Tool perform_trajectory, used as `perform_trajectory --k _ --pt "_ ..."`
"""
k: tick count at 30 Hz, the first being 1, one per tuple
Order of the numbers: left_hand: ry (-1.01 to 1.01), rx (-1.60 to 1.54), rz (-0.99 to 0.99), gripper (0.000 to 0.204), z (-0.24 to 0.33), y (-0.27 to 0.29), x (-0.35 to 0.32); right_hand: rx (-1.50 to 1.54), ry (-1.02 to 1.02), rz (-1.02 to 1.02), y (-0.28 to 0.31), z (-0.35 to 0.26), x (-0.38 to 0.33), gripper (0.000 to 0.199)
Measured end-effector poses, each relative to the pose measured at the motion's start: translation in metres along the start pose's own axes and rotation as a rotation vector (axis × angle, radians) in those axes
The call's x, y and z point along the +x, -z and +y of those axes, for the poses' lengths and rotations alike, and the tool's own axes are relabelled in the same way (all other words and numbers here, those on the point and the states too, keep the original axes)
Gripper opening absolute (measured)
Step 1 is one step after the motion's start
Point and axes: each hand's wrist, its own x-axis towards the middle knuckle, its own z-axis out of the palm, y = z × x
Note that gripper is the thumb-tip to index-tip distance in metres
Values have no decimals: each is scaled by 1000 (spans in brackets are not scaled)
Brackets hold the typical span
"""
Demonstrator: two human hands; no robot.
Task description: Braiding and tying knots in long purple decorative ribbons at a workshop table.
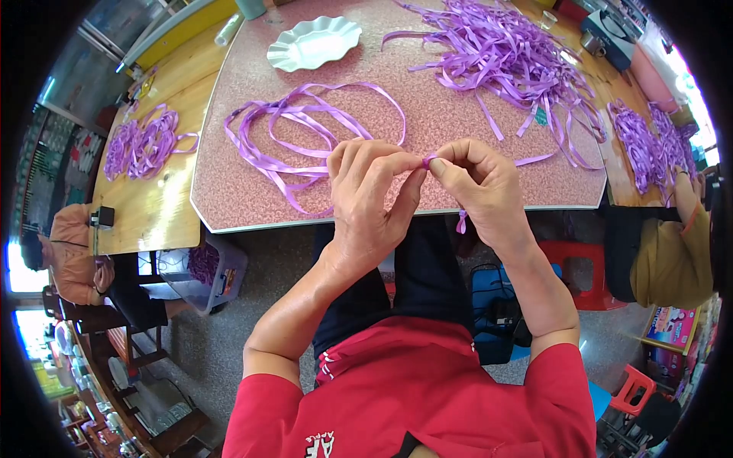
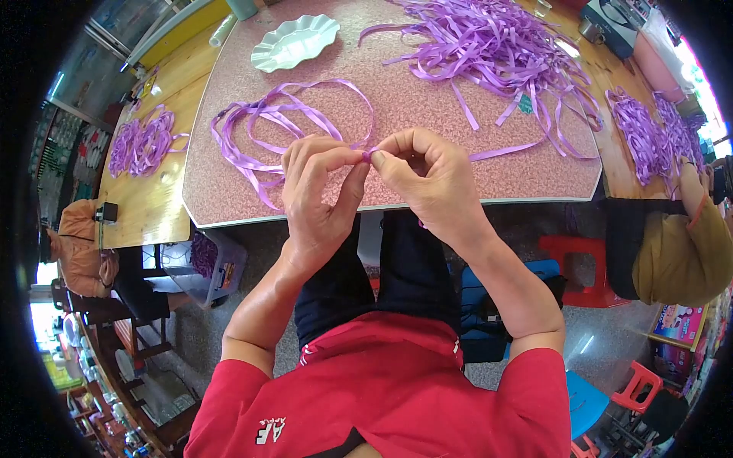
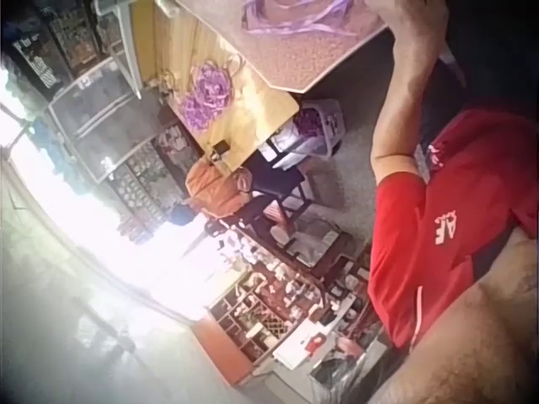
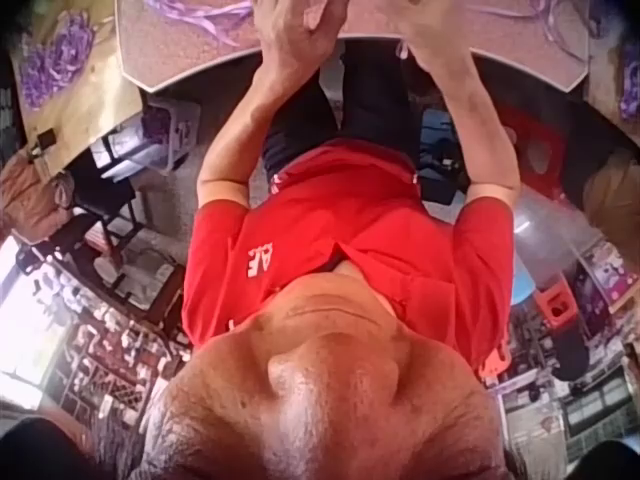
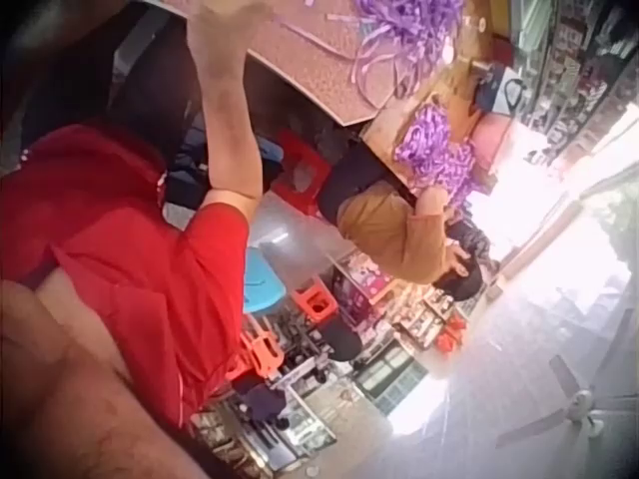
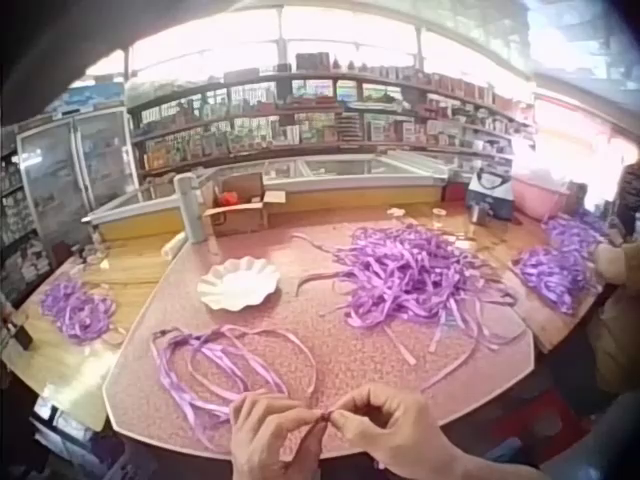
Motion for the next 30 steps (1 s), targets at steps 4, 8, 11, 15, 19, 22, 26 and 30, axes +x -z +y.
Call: perform_trajectory --k 4,8,11,15,19,22,26,30 --pt "69 -14 42 27 4 -1 0 -44 8 -19 -1 -5 -2 10" --pt "28 -38 14 28 2 0 3 -45 4 -11 0 -4 -1 11" --pt "-8 -32 -1 28 -2 3 3 -77 17 -15 3 -2 0 11" --pt "-12 -15 -41 27 -3 5 5 -190 45 -30 5 -5 0 10" --pt "7 5 -71 27 -1 6 7 -258 83 -50 6 -6 1 8" --pt "-46 59 -110 25 -2 6 8 -362 136 -77 9 -4 2 9" --pt "29 -3 -107 22 -4 4 4 -461 194 -110 10 -13 2 11" --pt "127 -113 -126 19 0 5 3 -591 334 -103 12 -18 -1 13"
